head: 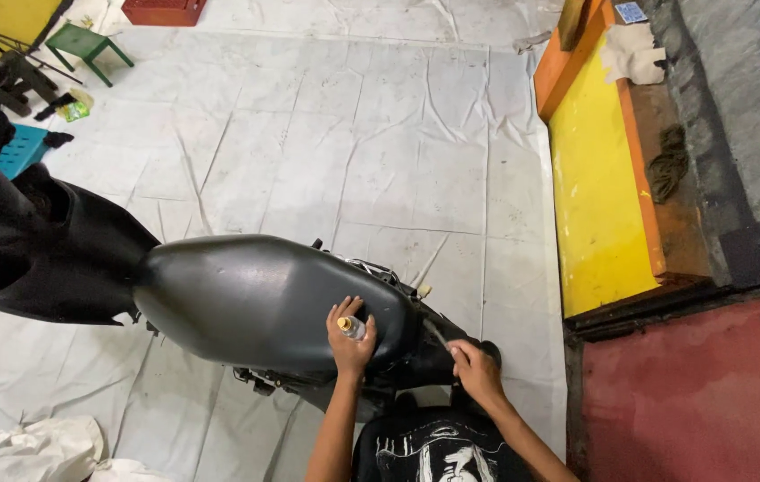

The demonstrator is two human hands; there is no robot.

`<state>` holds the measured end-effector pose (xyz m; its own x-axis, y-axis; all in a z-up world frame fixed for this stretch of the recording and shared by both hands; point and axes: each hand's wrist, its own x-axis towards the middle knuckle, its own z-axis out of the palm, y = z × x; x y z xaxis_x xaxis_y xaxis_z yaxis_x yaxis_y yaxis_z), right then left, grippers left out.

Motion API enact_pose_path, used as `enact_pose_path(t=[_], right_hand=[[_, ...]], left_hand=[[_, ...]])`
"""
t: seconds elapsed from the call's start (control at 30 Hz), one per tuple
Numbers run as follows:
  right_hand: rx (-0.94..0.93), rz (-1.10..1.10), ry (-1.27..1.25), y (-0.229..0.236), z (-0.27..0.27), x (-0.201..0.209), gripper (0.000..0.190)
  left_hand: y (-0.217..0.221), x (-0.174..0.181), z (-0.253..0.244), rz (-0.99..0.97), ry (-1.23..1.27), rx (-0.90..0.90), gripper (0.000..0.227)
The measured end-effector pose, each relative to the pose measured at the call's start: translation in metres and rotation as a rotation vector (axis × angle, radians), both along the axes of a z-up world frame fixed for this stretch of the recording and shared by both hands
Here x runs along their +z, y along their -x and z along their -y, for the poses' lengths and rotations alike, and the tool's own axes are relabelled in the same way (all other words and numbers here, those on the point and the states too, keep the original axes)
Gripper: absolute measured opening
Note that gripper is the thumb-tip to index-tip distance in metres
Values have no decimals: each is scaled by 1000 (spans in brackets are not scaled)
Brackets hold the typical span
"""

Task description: The person applies a liquid substance from a small bottle with a gold cap to the mechanical components of a scooter's rear section. They use a tool to manipulate parts while applying the liquid, focusing on the area beneath the seat.

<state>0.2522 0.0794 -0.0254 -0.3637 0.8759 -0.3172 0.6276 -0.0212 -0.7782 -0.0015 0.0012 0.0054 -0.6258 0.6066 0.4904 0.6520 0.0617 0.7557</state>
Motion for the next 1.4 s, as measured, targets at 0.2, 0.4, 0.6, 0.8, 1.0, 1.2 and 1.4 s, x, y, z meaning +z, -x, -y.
enact_pose_path(t=[0.2,0.4,0.6,0.8,1.0,1.2,1.4], right_hand=[[-1,55,26,7,-1,0,27],[-3,0,15,-3,6,-15,29],[31,88,-25,-3,5,-12,31],[59,78,-142,4,-2,-1,26],[80,223,-12,-4,16,14,29],[88,216,-44,1,-5,27,30],[107,192,1,8,-11,29,30]], left_hand=[[-4,3,2,11,-1,45,35],[-5,0,2,10,13,72,37],[-3,-7,2,6,-26,37,35],[-1,-5,0,15,-5,53,36],[-5,-4,2,23,10,74,36],[-3,-3,0,37,27,49,38],[-5,0,2,35,15,65,36]])
